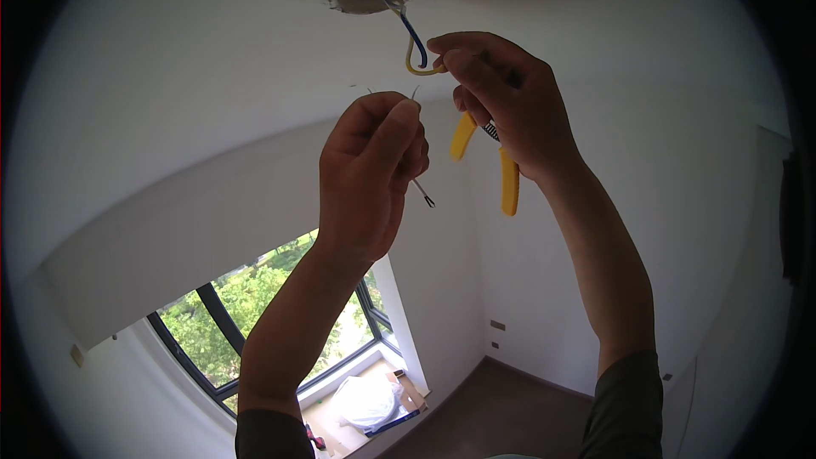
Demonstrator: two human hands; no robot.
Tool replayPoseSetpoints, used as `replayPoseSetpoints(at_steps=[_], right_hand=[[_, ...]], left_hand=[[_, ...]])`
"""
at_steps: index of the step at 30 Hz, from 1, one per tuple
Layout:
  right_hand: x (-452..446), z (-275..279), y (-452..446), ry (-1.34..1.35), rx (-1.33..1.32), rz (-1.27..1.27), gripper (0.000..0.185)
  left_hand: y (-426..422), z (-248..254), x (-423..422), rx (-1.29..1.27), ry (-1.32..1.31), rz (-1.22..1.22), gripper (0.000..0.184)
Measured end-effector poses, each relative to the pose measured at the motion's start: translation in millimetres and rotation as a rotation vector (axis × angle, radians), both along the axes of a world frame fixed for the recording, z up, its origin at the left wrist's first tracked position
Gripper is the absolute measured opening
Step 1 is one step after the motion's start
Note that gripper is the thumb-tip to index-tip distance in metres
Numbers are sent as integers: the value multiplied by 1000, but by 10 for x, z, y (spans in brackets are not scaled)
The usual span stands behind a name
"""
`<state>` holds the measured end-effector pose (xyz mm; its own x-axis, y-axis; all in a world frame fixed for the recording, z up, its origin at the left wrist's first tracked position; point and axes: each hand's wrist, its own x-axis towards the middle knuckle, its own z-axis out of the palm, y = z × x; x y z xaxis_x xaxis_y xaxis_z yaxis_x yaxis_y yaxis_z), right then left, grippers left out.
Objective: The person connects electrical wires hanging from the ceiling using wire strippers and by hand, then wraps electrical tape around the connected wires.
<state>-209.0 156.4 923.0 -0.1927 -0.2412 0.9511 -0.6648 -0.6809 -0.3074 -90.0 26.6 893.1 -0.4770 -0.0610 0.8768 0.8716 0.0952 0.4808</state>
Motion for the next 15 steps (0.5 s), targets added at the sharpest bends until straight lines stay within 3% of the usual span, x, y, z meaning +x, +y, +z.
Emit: replayPoseSetpoints(at_steps=[5,12,15], right_hand=[[16,-41,-31,158,-37,-256,22],[-21,-178,-163,347,-311,-482,12],[46,-294,-212,369,-352,-563,10]], left_hand=[[46,93,-43,15,29,19,29],[46,232,-138,54,-20,82,24],[-47,281,-161,64,-104,-70,22]])
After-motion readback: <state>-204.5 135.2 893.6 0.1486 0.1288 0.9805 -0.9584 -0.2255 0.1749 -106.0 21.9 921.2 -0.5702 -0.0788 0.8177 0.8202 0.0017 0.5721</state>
